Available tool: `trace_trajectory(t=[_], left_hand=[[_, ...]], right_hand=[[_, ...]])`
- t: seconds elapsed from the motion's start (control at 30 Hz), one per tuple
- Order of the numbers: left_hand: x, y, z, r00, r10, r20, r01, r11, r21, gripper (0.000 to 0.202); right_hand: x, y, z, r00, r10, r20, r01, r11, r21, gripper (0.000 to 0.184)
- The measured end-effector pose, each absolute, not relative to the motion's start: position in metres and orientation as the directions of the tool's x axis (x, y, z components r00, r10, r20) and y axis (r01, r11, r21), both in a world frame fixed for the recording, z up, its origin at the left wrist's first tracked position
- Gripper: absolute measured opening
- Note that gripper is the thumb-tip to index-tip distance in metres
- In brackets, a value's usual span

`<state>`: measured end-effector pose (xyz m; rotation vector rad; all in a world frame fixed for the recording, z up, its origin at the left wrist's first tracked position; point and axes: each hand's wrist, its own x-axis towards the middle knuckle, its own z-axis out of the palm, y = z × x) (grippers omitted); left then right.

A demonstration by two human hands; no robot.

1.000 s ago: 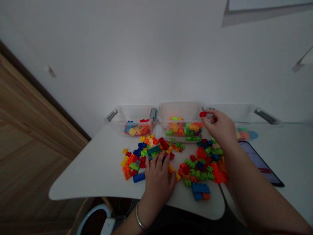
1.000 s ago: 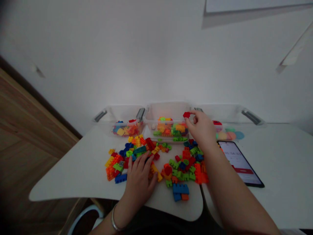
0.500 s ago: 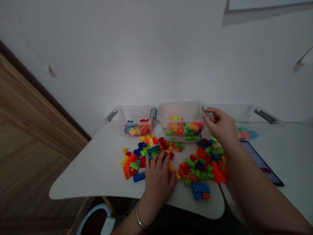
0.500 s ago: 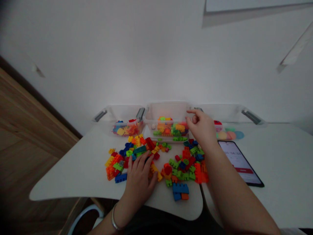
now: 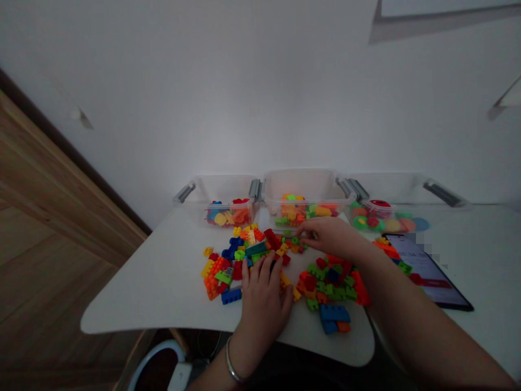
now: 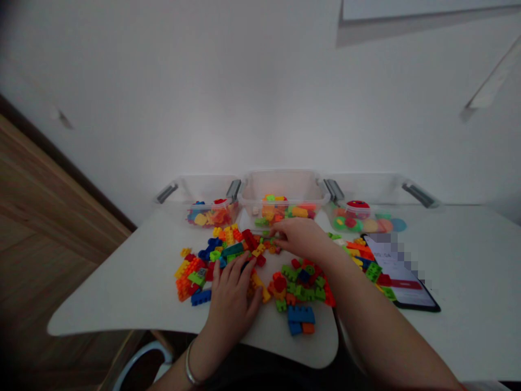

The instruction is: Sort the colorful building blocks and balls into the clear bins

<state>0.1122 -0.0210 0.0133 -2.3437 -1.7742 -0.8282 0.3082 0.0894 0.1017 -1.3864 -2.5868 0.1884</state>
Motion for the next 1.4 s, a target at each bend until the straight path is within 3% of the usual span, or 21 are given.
trace_trajectory(t=[0.1,0.23,0.6,0.87,0.97,1.13,1.27,1.4], left_hand=[[0.112,-0.021,0.013,0.174,0.873,0.455,0.910,-0.319,0.265,0.046],[0.112,-0.021,0.014,0.176,0.876,0.449,0.906,-0.322,0.274,0.047],[0.113,-0.021,0.014,0.174,0.877,0.448,0.913,-0.314,0.261,0.047],[0.113,-0.021,0.015,0.174,0.875,0.451,0.911,-0.317,0.263,0.045],[0.113,-0.021,0.015,0.176,0.876,0.448,0.912,-0.317,0.261,0.045],[0.113,-0.021,0.015,0.172,0.877,0.448,0.912,-0.314,0.264,0.045],[0.113,-0.021,0.015,0.175,0.872,0.456,0.912,-0.318,0.259,0.045],[0.113,-0.021,0.015,0.181,0.867,0.463,0.915,-0.321,0.243,0.045]], right_hand=[[0.299,0.090,0.093,-0.511,0.859,-0.044,0.858,0.506,-0.086,0.021],[0.294,0.090,0.087,-0.463,0.884,-0.071,0.886,0.464,-0.001,0.026],[0.296,0.096,0.076,-0.458,0.884,-0.097,0.888,0.459,-0.018,0.030],[0.295,0.095,0.075,-0.476,0.873,-0.104,0.879,0.474,-0.041,0.020],[0.298,0.095,0.079,-0.485,0.873,-0.052,0.873,0.481,-0.079,0.019],[0.308,0.094,0.096,-0.576,0.814,0.073,0.772,0.571,-0.279,0.013],[0.317,0.090,0.111,-0.600,0.721,0.347,0.604,0.693,-0.394,0.010],[0.326,0.085,0.121,-0.403,0.658,0.636,0.590,0.718,-0.369,0.014]])
